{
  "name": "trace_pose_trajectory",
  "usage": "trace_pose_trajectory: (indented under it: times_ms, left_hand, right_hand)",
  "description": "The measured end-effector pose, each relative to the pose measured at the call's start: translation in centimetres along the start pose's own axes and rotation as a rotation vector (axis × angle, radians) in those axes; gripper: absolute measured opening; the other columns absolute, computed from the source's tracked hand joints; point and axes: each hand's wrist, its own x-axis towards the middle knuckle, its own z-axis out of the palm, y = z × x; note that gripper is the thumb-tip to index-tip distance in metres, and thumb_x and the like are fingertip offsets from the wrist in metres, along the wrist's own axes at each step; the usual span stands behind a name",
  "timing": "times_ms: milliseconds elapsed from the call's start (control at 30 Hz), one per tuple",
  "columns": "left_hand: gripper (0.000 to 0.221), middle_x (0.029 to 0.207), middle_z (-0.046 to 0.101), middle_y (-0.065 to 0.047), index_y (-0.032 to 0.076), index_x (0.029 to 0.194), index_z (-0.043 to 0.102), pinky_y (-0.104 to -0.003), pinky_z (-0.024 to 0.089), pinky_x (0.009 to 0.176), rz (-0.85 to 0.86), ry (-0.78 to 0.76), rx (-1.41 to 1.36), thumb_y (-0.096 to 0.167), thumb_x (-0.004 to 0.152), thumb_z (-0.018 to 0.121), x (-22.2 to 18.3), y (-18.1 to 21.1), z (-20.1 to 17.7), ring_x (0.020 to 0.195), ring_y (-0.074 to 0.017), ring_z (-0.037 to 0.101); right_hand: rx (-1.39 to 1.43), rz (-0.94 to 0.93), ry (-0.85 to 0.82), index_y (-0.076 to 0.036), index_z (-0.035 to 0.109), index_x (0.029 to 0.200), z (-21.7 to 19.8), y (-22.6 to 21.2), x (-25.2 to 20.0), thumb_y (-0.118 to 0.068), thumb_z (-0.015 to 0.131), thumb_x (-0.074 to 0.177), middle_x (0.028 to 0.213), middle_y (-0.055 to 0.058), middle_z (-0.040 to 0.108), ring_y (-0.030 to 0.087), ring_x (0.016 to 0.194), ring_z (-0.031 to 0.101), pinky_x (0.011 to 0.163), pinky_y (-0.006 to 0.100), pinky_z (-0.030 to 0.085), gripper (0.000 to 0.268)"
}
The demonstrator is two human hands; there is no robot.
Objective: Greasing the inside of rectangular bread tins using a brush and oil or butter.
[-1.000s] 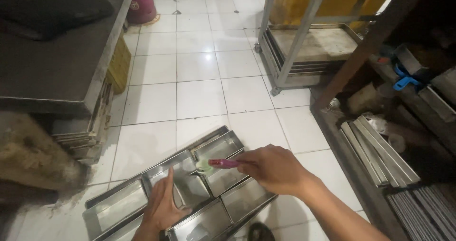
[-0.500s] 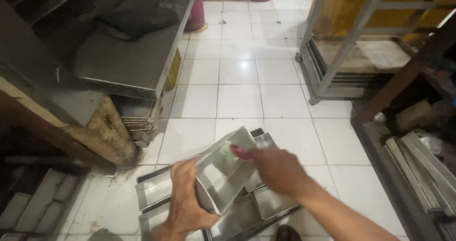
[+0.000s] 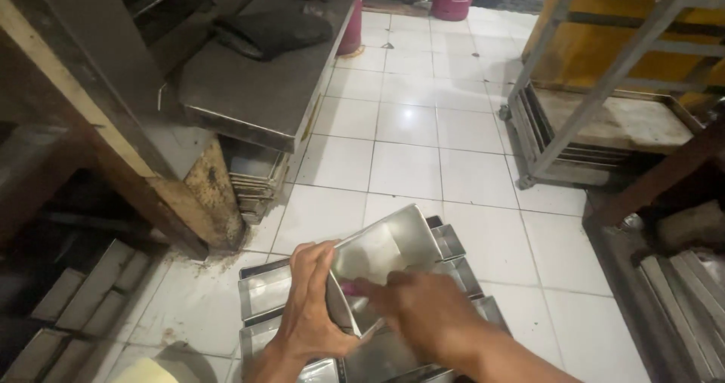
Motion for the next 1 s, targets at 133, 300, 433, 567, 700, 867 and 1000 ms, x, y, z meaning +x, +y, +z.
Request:
trace_pose_trajectory:
  times_ms: [133,300,433,567,700,867,1000]
  left_hand:
    - [0.140,0.139,0.041,-0.018,0.026,0.160,0.016,-0.061,0.048,0.102,-0.080,-0.025,0.013,0.043,0.047,0.097,-1.0,-0.9,-0.5,0.127,-0.0375,0.046]
    - [0.152,0.146,0.042,-0.014,0.032,0.161,0.016,-0.075,0.031,0.116,-0.008,-0.035,0.083,0.045,0.036,0.102,-1.6,-1.5,0.1,0.133,-0.0316,0.049]
    - [0.137,0.147,0.039,-0.011,0.044,0.158,0.016,-0.071,0.031,0.116,0.060,-0.091,0.192,0.045,0.049,0.100,-2.4,-0.4,0.7,0.135,-0.0292,0.048]
    - [0.142,0.146,0.037,-0.014,0.046,0.160,0.004,-0.073,0.028,0.116,0.050,-0.133,0.270,0.043,0.054,0.098,-2.0,-1.4,1.2,0.136,-0.0342,0.045]
    - [0.141,0.149,0.036,-0.011,0.049,0.156,0.014,-0.073,0.029,0.116,0.048,-0.114,0.298,0.043,0.046,0.102,-3.0,-1.4,1.9,0.137,-0.0329,0.046]
    - [0.135,0.146,0.042,-0.012,0.034,0.161,0.022,-0.066,0.035,0.110,-0.013,0.029,0.124,0.033,0.047,0.095,-0.8,0.6,1.6,0.132,-0.0294,0.049]
    - [0.147,0.143,0.046,-0.009,0.040,0.162,0.012,-0.068,0.033,0.114,-0.045,0.021,0.110,0.044,0.045,0.101,-0.4,-0.1,1.2,0.129,-0.0279,0.050]
  right_hand:
    - [-0.212,0.014,0.149,-0.043,0.043,0.146,2.7,2.9,2.0,-0.023,0.043,0.102,0.081,0.007,0.067,0.014,0.040,0.054,0.034,0.027,0.051,0.047]
    - [-0.890,0.094,0.405,-0.015,0.066,0.112,4.2,6.8,2.9,-0.016,0.054,0.096,0.042,-0.006,0.056,0.002,0.028,0.038,0.027,0.020,0.024,0.020]
    - [-0.336,0.087,-0.081,-0.010,0.064,0.106,3.9,5.3,2.5,-0.025,0.045,0.106,0.070,0.009,0.071,0.017,0.043,0.065,0.033,0.028,0.051,0.024]
    - [0.274,0.178,-0.407,-0.022,0.078,0.098,-1.7,0.5,0.9,-0.030,0.050,0.100,0.081,-0.007,0.075,0.008,0.064,0.064,0.064,0.026,0.051,0.029]
    - [-0.029,0.172,-0.306,-0.037,0.071,0.119,0.5,6.0,2.8,-0.014,0.047,0.100,0.106,-0.009,0.078,0.004,0.069,0.071,0.061,0.014,0.060,0.038]
    - [0.057,-0.076,0.473,-0.002,0.076,0.102,2.6,5.2,3.6,0.010,0.055,0.087,0.099,0.014,0.078,0.020,0.041,0.071,0.028,0.021,0.058,0.028]
    - [0.244,-0.117,0.256,-0.012,0.078,0.098,0.6,2.9,1.8,-0.017,0.055,0.097,0.062,0.005,0.074,0.012,0.040,0.063,0.038,0.025,0.050,0.024]
